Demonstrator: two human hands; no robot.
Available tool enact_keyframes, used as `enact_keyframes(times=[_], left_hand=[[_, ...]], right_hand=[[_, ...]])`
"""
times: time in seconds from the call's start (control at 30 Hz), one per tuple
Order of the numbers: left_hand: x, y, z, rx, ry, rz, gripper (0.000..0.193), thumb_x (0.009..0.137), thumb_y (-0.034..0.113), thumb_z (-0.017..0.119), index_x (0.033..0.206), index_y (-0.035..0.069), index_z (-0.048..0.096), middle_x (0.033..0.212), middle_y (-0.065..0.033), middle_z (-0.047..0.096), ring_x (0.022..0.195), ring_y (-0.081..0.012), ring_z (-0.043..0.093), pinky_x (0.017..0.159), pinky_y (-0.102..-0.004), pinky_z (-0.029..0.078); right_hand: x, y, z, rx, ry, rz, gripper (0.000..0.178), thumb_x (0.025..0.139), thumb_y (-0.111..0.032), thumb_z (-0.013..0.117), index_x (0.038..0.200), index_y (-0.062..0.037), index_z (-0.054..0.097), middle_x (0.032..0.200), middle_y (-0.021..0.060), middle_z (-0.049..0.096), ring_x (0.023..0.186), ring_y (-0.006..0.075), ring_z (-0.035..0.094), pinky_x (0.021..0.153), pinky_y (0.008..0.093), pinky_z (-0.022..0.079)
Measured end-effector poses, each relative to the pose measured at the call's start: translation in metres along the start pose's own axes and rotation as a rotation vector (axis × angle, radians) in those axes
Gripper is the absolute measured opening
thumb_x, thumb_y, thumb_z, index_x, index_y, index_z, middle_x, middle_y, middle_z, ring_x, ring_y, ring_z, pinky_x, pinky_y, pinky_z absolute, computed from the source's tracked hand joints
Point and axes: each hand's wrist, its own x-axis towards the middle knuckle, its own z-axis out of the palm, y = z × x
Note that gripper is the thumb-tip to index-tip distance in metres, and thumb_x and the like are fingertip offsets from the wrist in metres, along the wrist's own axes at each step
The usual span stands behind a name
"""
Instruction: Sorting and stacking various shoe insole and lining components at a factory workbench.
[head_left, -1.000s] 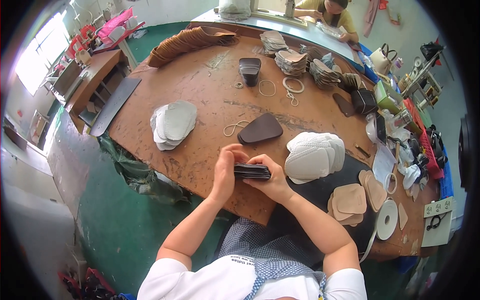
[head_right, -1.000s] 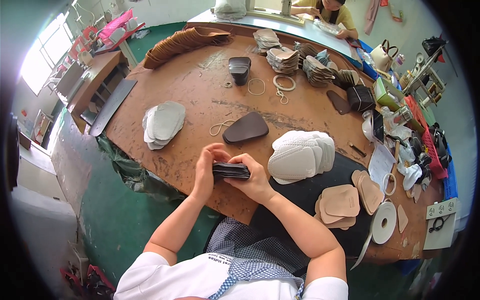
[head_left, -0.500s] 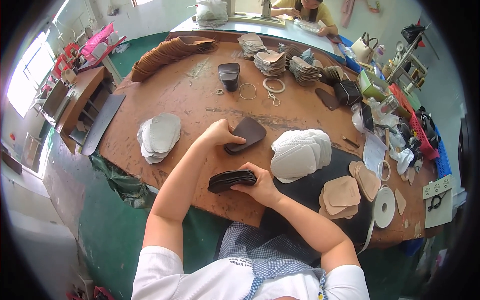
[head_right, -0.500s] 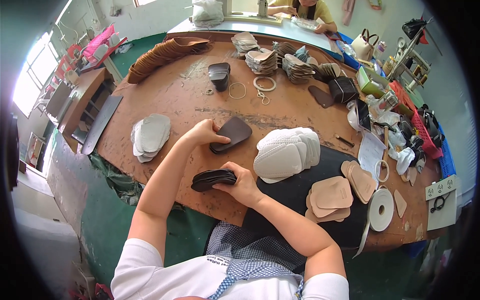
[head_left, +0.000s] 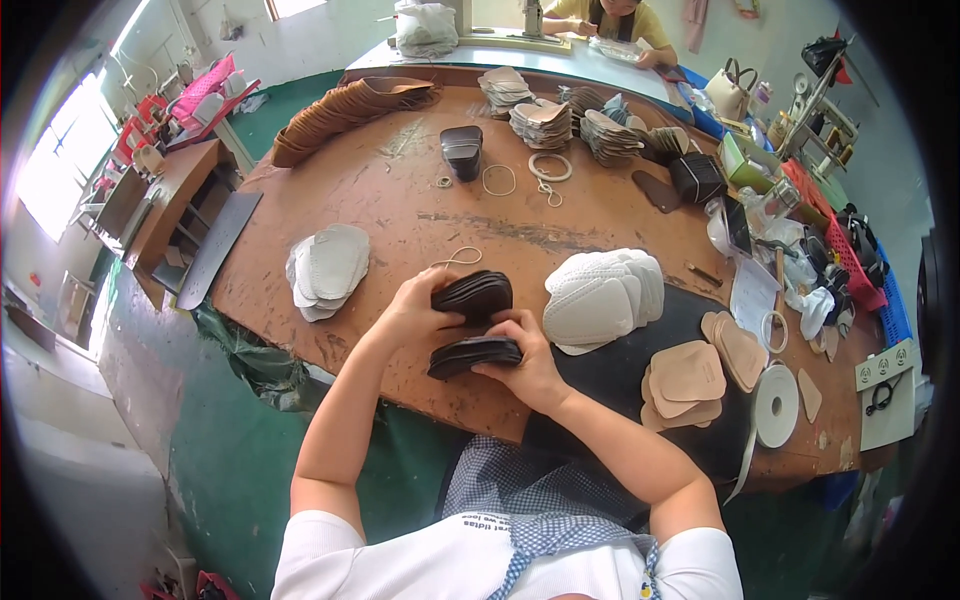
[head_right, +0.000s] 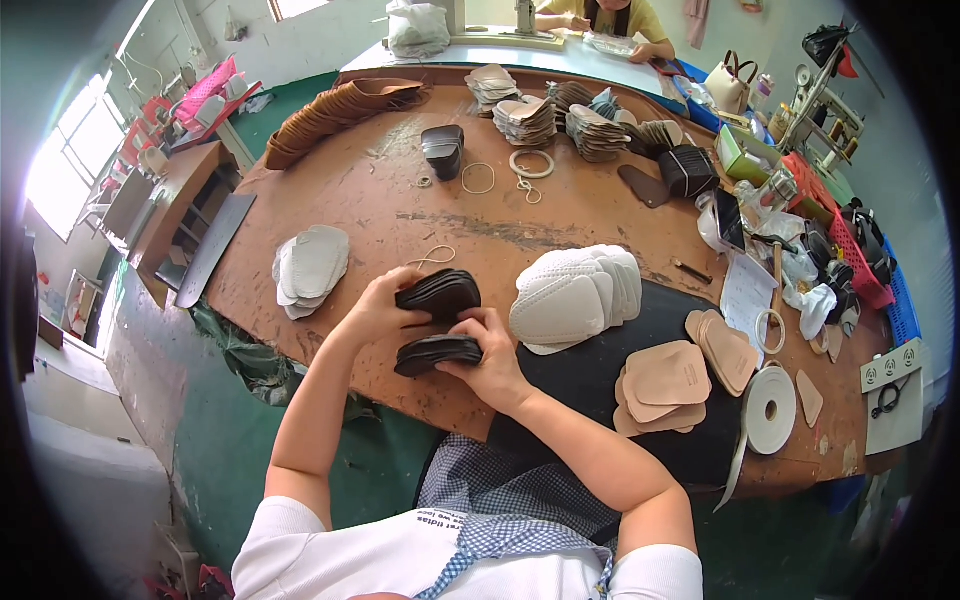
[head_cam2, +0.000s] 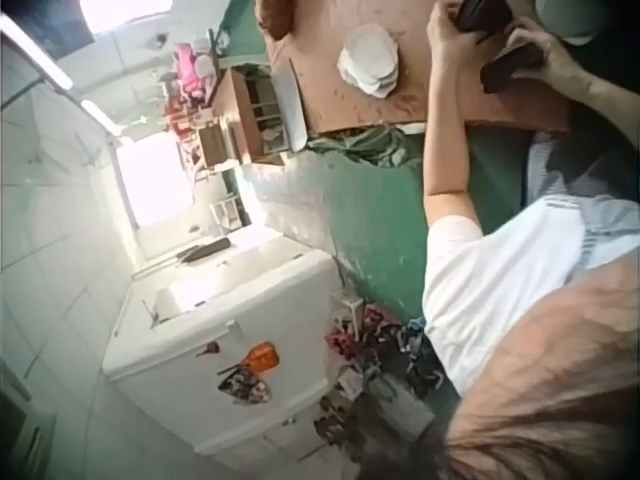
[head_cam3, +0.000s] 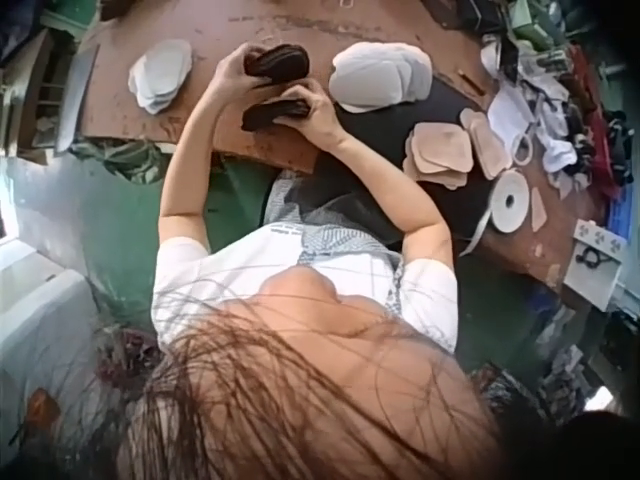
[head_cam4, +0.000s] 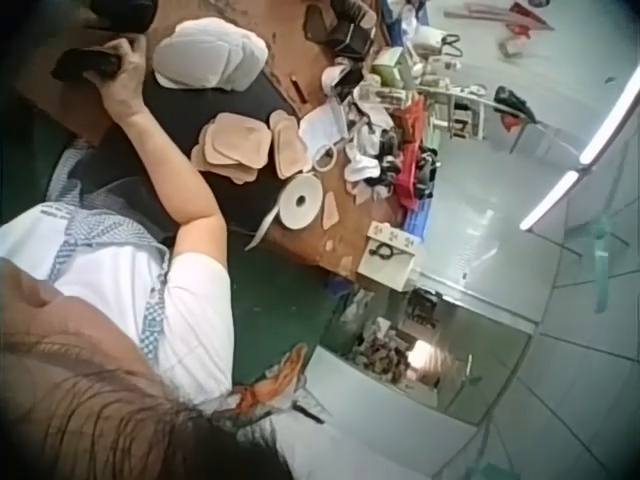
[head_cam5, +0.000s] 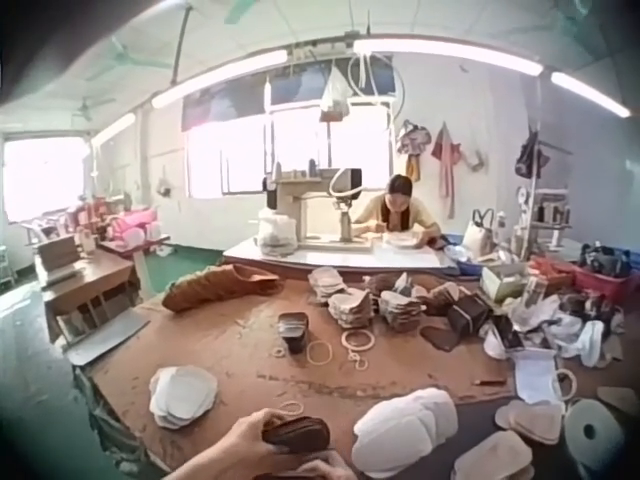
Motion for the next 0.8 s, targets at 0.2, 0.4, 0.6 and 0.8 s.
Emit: enact_keyframes(times=[0.2,0.4,0.6,0.8], left_hand=[[-0.054,0.005,0.009,-0.507,-0.147,-0.201,0.049,0.103,0.024,0.067,0.142,0.000,0.051,0.124,-0.0058,0.057,0.118,-0.0144,0.055,0.102,-0.0306,0.046],[-0.069,0.043,0.029,-0.084,-0.004,-0.048,0.080,0.080,0.028,0.087,0.144,0.001,0.047,0.130,-0.0149,0.058,0.123,-0.0298,0.057,0.105,-0.0395,0.048],[-0.072,0.055,0.016,0.129,0.033,0.046,0.070,0.071,0.006,0.082,0.134,0.002,0.053,0.123,-0.0188,0.062,0.120,-0.0378,0.059,0.101,-0.0448,0.049],[-0.077,0.028,0.031,-0.278,0.020,-0.115,0.099,0.065,0.018,0.096,0.148,0.004,0.043,0.140,-0.0130,0.055,0.132,-0.0274,0.054,0.107,-0.0436,0.048]], right_hand=[[0.008,0.000,0.010,-0.178,0.201,-0.052,0.098,0.062,-0.012,0.096,0.141,-0.0029,0.038,0.135,0.0183,0.044,0.126,0.0363,0.048,0.112,0.0443,0.041],[0.015,-0.003,-0.005,0.013,0.045,0.068,0.130,0.060,-0.016,0.098,0.160,-0.0031,0.015,0.142,0.0207,0.042,0.135,0.0380,0.043,0.115,0.0483,0.038],[0.015,-0.073,-0.007,-0.942,0.015,-0.442,0.096,0.075,-0.016,0.084,0.156,-0.0051,0.034,0.138,0.0200,0.049,0.131,0.0349,0.051,0.111,0.0471,0.041],[0.016,-0.054,0.013,-1.153,-0.249,-0.139,0.068,0.078,-0.021,0.075,0.137,0.0042,0.052,0.111,0.0107,0.063,0.100,0.0245,0.064,0.082,0.0379,0.053]])
